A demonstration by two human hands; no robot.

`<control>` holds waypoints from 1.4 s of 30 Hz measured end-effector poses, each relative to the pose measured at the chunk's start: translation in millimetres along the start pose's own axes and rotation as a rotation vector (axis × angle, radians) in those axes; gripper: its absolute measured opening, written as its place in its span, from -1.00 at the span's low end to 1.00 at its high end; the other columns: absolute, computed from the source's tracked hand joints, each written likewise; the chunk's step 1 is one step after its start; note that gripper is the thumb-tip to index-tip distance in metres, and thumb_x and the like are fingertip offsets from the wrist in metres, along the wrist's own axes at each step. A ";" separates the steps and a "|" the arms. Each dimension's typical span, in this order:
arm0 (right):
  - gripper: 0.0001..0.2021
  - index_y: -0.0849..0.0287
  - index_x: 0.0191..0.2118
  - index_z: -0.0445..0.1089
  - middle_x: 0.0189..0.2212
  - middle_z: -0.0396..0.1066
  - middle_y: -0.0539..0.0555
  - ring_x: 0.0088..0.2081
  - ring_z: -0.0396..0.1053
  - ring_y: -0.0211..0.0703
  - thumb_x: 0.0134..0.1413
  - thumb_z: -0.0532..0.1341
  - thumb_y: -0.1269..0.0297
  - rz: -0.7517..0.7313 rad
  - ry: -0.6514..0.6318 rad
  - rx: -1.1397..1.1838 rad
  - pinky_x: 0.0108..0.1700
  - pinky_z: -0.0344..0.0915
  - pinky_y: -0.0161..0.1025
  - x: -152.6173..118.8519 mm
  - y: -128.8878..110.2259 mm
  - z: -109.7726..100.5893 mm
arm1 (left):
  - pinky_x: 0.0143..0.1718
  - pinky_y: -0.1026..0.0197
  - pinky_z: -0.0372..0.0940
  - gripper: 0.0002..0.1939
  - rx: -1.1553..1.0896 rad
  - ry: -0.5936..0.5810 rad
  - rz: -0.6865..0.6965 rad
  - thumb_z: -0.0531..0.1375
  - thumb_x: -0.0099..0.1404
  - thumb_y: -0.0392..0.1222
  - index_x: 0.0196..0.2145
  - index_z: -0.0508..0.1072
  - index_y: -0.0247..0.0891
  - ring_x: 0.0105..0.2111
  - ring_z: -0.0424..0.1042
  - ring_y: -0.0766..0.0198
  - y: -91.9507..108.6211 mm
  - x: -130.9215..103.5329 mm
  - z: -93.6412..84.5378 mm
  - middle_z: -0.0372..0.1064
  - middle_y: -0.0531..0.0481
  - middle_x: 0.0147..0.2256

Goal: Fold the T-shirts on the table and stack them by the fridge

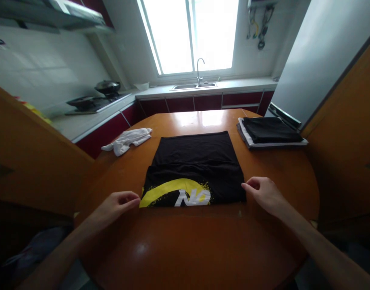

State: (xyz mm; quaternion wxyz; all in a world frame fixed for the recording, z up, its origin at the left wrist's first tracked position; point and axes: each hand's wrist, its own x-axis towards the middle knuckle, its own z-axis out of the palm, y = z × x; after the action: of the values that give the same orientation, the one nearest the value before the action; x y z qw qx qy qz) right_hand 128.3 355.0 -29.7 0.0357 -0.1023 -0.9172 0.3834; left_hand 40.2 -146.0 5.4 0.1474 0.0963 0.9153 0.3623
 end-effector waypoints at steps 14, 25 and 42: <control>-0.68 0.14 -0.40 0.55 -0.45 0.57 0.10 -0.37 0.49 0.02 0.03 0.25 -0.04 -0.092 -0.030 0.094 -0.32 0.34 -0.15 -26.5 -12.4 9.2 | -0.34 0.22 0.31 -0.57 -0.062 0.142 0.151 0.34 0.08 0.23 -0.42 0.58 -0.24 -0.39 0.44 0.17 0.0 -12.5 22.5 0.50 -0.04 -0.43; -0.70 0.10 -0.40 0.53 -0.40 0.57 0.13 -0.34 0.50 0.04 0.15 0.19 0.02 -0.048 0.002 -0.152 -0.28 0.33 -0.11 -33.3 -1.8 9.6 | -0.19 0.20 0.36 -0.66 0.076 -0.004 0.288 0.25 0.27 0.13 -0.35 0.58 -0.22 -0.26 0.48 0.14 -15.0 -12.6 1.9 0.49 -0.08 -0.28; -0.34 0.30 0.45 -0.01 0.48 -0.21 0.22 0.47 -0.24 0.03 0.38 -0.06 0.05 -0.375 -0.099 -0.560 0.42 -0.25 0.13 48.2 -98.0 135.6 | 0.36 -0.32 -0.09 -0.39 0.679 0.107 0.502 -0.04 0.51 0.11 0.40 0.13 -0.14 0.44 -0.15 -0.05 65.9 89.6 119.1 -0.12 -0.09 0.44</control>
State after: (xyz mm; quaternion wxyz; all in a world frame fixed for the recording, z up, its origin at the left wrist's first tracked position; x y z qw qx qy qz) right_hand 46.0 203.9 -56.1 0.0314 0.0813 -0.9903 0.1079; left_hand 1.2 2.3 -49.6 -0.0332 0.3404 0.9371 0.0695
